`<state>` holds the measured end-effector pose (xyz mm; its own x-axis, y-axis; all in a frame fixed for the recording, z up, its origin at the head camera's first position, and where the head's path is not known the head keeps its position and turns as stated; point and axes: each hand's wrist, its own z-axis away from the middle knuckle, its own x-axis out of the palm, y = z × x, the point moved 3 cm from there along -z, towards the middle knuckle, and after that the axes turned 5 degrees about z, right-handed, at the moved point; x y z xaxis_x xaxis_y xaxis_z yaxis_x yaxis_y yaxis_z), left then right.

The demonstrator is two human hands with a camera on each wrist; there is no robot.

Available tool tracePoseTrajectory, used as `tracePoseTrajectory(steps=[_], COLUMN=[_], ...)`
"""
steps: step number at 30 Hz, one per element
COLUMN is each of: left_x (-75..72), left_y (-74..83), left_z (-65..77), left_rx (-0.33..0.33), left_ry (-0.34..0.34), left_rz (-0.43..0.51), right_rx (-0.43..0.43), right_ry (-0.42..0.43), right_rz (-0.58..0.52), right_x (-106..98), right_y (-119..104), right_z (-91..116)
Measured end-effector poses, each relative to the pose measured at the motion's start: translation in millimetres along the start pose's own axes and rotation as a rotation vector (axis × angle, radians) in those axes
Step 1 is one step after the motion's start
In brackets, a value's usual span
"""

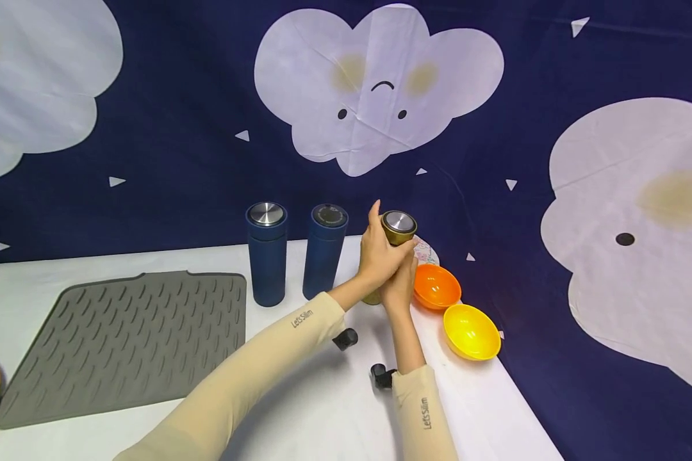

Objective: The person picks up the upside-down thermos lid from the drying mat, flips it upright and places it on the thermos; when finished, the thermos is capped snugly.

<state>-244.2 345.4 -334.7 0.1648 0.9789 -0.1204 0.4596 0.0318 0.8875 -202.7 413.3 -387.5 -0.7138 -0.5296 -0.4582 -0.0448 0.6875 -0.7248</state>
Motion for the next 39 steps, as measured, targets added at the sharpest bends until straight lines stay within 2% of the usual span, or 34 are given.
tracePoseTrajectory(steps=[5, 11, 13, 16, 18, 21, 23, 26, 29, 32, 34, 36, 39], left_x=[-6.7, -7.9, -9.5, -10.3, -9.7, -9.0, -10.8, -21.1, -42.9, -74.8, -103.4, -136.6, -186.2], left_y=[-9.5, -17.4, -20.5, -23.8, -25.3, -27.3, -29.0, -27.4, -19.9, -10.7, -11.0, -16.4, -26.7], left_z=[-13.6, -20.2, -21.4, -21.6, -20.2, -14.2, -6.1, 14.0, 44.4, 83.7, 108.4, 128.7, 146.4], left_rx=[-0.066, -0.242, -0.296, -0.348, -0.381, -0.400, -0.391, -0.331, -0.262, -0.189, -0.128, -0.055, 0.073], left_ry=[-0.124, -0.260, -0.298, -0.323, -0.306, -0.235, -0.192, -0.190, -0.301, -0.493, -0.617, -0.706, -0.747], left_rz=[0.196, 0.477, 0.548, 0.602, 0.608, 0.548, 0.461, 0.308, 0.184, 0.097, 0.030, -0.049, -0.186], right_rx=[0.062, 0.202, 0.212, 0.230, 0.231, 0.226, 0.218, 0.205, 0.202, 0.236, 0.256, 0.252, 0.190], right_ry=[-0.078, -0.247, -0.306, -0.371, -0.383, -0.371, -0.354, -0.338, -0.347, -0.379, -0.397, -0.402, -0.369], right_rz=[-0.102, -0.097, -0.123, -0.153, -0.159, -0.153, -0.176, -0.211, -0.213, -0.195, -0.178, -0.128, 0.004], right_x=[-3.1, -7.2, -5.8, -6.1, -5.2, -1.6, 1.6, 5.7, 8.2, 0.9, -6.5, -16.3, -34.5], right_y=[2.5, 3.1, 11.2, 14.7, 15.9, 16.4, 16.7, 16.0, 15.9, 17.6, 18.6, 17.2, 13.6], right_z=[-4.9, -6.8, -8.9, -12.6, -15.0, -17.5, -18.5, -19.5, -21.4, -21.4, -19.7, -14.6, -1.1])
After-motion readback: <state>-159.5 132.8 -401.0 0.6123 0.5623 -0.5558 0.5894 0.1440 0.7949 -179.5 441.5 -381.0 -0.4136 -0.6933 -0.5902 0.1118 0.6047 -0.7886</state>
